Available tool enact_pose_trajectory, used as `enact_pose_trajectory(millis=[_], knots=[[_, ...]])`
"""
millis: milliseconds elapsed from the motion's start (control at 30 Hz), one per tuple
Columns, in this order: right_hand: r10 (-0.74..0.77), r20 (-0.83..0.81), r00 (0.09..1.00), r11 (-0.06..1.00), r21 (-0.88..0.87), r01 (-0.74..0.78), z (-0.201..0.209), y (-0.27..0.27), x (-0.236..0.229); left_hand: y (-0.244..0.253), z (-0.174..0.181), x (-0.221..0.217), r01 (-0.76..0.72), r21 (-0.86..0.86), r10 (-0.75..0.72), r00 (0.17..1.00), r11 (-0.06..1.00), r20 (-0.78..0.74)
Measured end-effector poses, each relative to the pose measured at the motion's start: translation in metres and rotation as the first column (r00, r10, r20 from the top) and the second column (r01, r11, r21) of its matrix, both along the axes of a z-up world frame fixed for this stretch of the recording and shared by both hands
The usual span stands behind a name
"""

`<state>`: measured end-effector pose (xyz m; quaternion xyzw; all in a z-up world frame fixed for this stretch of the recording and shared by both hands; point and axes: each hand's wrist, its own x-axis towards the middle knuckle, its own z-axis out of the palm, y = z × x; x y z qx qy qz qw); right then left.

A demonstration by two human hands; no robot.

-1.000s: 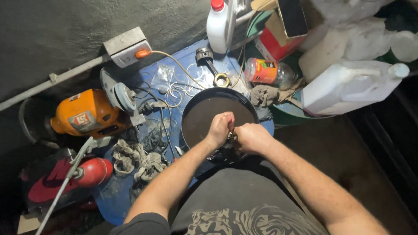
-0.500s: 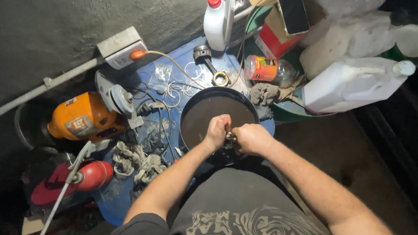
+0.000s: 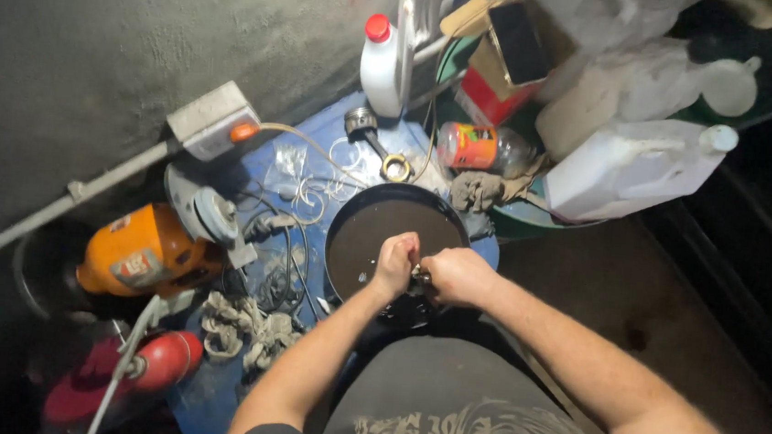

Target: The person cleans a piston by scrubbing it with a brush and a cloth in a pan of dark liquid. They then use a screwdriver to scrape the piston's surface and finally rub the piston against a bench grinder to remove residue.

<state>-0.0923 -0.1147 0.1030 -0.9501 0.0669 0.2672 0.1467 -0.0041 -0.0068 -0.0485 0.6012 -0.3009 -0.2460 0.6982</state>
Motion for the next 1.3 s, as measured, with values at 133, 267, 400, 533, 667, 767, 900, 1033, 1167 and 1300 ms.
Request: enact_pose_trajectory(millis=[133, 267, 400, 533, 667, 767, 900, 1033, 1167, 1300], knots=[[-0.008, 0.031, 0.999, 1.0, -0.009, 0.008, -0.006, -0.003, 0.002, -0.004, 0.008, 0.003, -0.02, -0.133, -0.003, 0.985, 0.991, -0.173], [0.015, 0.051, 0.999, 1.0, -0.005, -0.015, -0.006, -0.006, -0.001, -0.003, 0.003, 0.006, -0.001, -0.092, -0.011, 0.991, 0.996, -0.13], [0.02, 0.025, 0.999, 1.0, 0.002, -0.02, -0.007, -0.006, -0.002, 0.0, -0.015, 0.001, -0.024, -0.032, 0.024, 1.0, 0.999, 0.005], [0.015, 0.034, 0.999, 1.0, 0.012, -0.015, -0.004, -0.003, -0.003, -0.001, 0.001, 0.004, -0.008, 0.0, 0.008, 1.0, 1.0, -0.012], [-0.009, 0.03, 1.0, 1.0, 0.004, 0.009, -0.012, -0.007, 0.001, -0.01, 0.001, 0.01, -0.009, -0.113, -0.007, 0.989, 0.994, -0.146], [-0.009, 0.023, 1.0, 1.0, 0.0, 0.009, -0.009, -0.007, 0.0, -0.015, -0.004, 0.014, 0.002, -0.065, -0.006, 0.998, 0.998, -0.067], [0.01, 0.004, 1.0, 1.0, -0.015, -0.009, -0.009, -0.006, 0.001, -0.01, 0.012, 0.01, 0.029, 0.053, -0.026, 0.998, 0.998, -0.056], [0.086, -0.02, 0.996, 0.996, -0.023, -0.086, -0.006, -0.006, -0.001, -0.003, 0.039, 0.0, -0.014, 0.188, 0.051, 0.979, 0.982, -0.195], [0.067, -0.035, 0.997, 0.998, -0.007, -0.067, -0.003, -0.008, 0.005, -0.01, 0.016, 0.006, -0.068, 0.061, 0.085, 0.932, 0.996, -0.353], [0.059, -0.026, 0.998, 0.998, 0.03, -0.058, -0.002, -0.007, 0.002, -0.001, 0.023, -0.005, -0.048, 0.074, 0.062, 0.979, 0.996, -0.192]])
